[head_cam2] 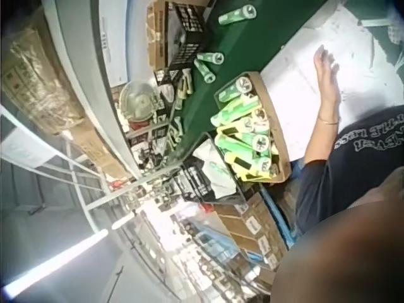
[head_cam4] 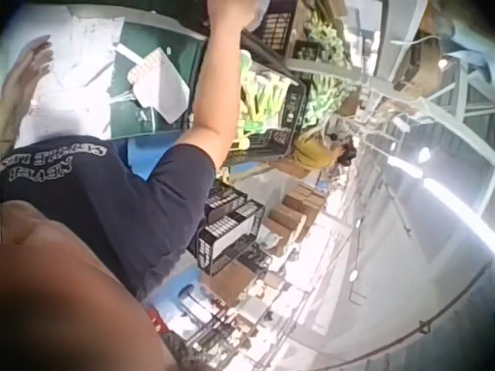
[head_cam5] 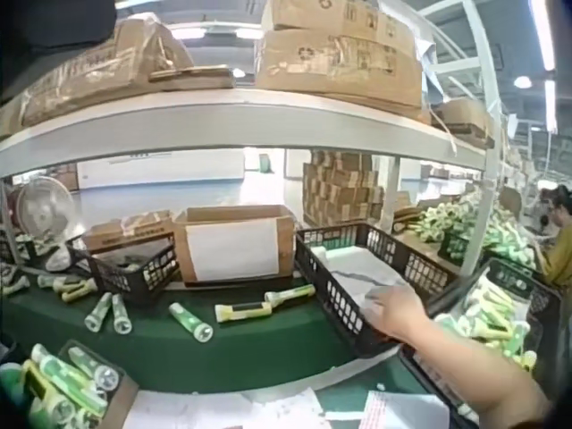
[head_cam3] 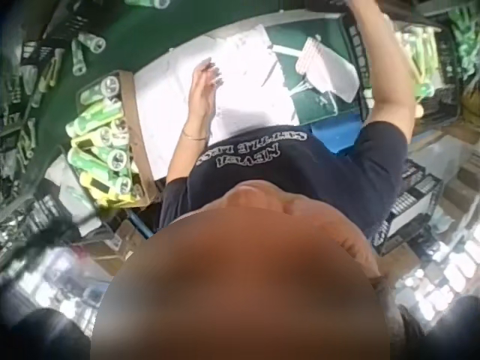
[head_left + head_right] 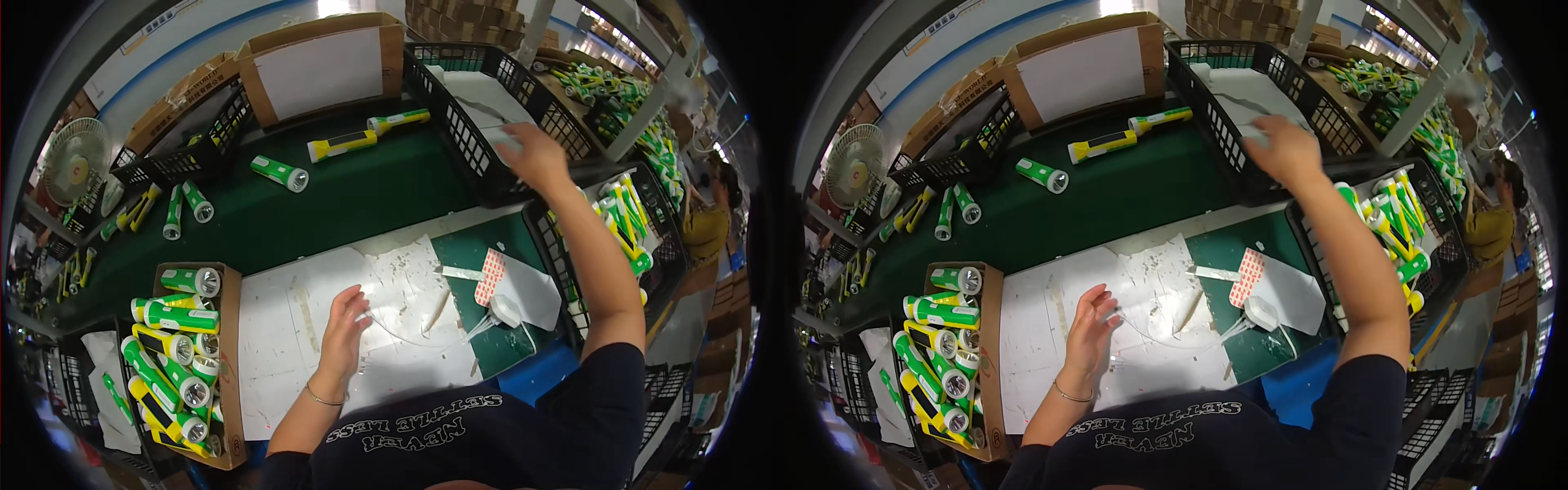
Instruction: Inspecting and sorting flashlights on an assembly line.
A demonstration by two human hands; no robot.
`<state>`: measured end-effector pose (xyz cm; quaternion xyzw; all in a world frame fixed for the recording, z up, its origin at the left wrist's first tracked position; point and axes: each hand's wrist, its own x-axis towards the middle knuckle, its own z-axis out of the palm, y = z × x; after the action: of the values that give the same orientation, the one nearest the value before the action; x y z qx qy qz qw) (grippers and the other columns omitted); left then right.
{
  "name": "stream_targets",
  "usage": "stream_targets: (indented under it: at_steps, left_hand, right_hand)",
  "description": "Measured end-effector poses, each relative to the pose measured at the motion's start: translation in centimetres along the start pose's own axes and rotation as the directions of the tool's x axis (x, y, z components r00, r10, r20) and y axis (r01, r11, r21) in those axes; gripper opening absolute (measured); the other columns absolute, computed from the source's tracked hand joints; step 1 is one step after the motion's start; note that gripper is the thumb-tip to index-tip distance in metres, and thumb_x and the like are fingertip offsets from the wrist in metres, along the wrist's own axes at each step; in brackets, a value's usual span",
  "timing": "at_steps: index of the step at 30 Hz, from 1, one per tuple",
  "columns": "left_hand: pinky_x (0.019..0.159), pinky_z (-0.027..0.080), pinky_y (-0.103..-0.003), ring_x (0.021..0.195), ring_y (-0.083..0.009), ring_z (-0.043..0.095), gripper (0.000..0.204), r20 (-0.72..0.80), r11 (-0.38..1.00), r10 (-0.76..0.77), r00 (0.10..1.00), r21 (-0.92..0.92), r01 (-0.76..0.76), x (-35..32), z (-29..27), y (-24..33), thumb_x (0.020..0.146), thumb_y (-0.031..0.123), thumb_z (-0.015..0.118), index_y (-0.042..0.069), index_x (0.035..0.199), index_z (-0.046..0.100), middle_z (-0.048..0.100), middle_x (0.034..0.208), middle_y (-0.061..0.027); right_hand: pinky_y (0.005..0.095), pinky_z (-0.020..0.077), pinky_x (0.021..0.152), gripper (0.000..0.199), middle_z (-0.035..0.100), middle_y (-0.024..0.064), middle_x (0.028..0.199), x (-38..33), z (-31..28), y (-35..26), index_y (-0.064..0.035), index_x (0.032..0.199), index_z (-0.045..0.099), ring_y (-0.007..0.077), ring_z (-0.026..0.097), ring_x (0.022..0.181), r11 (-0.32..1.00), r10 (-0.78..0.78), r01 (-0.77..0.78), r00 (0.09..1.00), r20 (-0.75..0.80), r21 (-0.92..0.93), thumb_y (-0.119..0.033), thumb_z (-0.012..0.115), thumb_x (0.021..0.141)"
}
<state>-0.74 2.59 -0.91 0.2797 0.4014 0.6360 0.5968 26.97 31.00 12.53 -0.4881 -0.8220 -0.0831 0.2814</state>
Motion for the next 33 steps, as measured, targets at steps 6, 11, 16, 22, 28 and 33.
stream_targets:
  at_steps: [6,11,16,22,28,33]
  left_hand:
    - [0.084,0.041,-0.031,0.094,-0.0174,0.052,0.044,0.048,0.986,0.065,0.997,-0.156,-0.057,1.7,-3.6,-1.1,0.091,0.027,0.046,0.002,0.126,0.037,0.051,0.107,-0.0092]
    - [0.084,0.043,-0.034,0.09,-0.021,0.053,0.046,0.045,0.956,-0.005,0.999,-0.292,0.018,2.3,-5.0,-1.7,0.088,0.032,0.054,0.003,0.122,0.042,0.054,0.101,-0.01]
    - [0.087,0.042,-0.034,0.091,-0.0207,0.053,0.043,0.057,0.941,-0.065,0.996,-0.329,0.08,2.4,-5.3,-1.8,0.089,0.03,0.054,0.003,0.12,0.042,0.055,0.1,-0.0094]
    - [0.095,0.037,-0.037,0.109,-0.0202,0.047,0.043,-0.078,0.986,0.013,0.997,-0.166,-0.026,2.8,-4.0,-1.2,0.095,0.031,0.04,0.004,0.128,0.037,0.048,0.115,-0.008]
    - [0.099,0.036,-0.041,0.116,-0.0278,0.046,0.064,0.448,0.897,-0.036,0.893,-0.381,0.227,0.7,-0.6,0.1,0.093,0.052,0.026,0.003,0.133,0.032,0.047,0.123,-0.0164]
    - [0.083,0.05,-0.043,0.095,-0.0291,0.059,0.043,0.504,0.776,-0.064,0.861,-0.518,0.361,-2.0,0.8,0.2,0.092,0.036,0.045,0.001,0.117,0.044,0.056,0.102,-0.0144]
  right_hand:
    - [0.0403,0.0493,0.077,0.037,0.057,0.0082,0.108,11.3,18.4,-7.0,-0.0111,0.113,0.056,0.0283,0.059,0.096,0.96,0.058,0.052,0.925,0.375,-0.276,-0.027,0.061,0.079]
    - [0.0419,0.0504,0.071,0.03,0.053,0.0104,0.111,15.2,27.5,-7.6,-0.0145,0.112,0.049,0.0301,0.061,0.09,0.975,0.013,0.062,0.943,0.332,-0.214,-0.011,0.051,0.083]
    - [0.0427,0.048,0.073,0.031,0.059,0.0107,0.107,14.8,26.1,-6.7,-0.0135,0.11,0.051,0.0338,0.059,0.091,0.995,0.054,-0.024,0.938,0.341,-0.092,-0.028,0.057,0.083]
    - [0.0305,0.0457,0.074,0.049,0.063,0.0057,0.101,8.9,12.9,-9.8,-0.0012,0.112,0.057,0.0121,0.057,0.084,0.417,-0.15,-0.276,0.919,0.365,0.866,-0.023,0.075,0.072]
    - [0.0372,0.038,0.098,0.07,0.048,0.0186,0.128,-5.6,6.1,-16.0,-0.005,0.128,0.043,0.0258,0.049,0.116,-0.042,-0.765,-0.805,0.406,0.499,0.591,-0.026,0.077,0.07]
    - [0.027,0.042,0.087,0.046,0.057,0.008,0.115,-13.1,4.9,-17.0,-0.0028,0.121,0.051,0.015,0.053,0.106,0.125,-0.456,-0.863,0.388,0.801,0.489,-0.024,0.065,0.082]
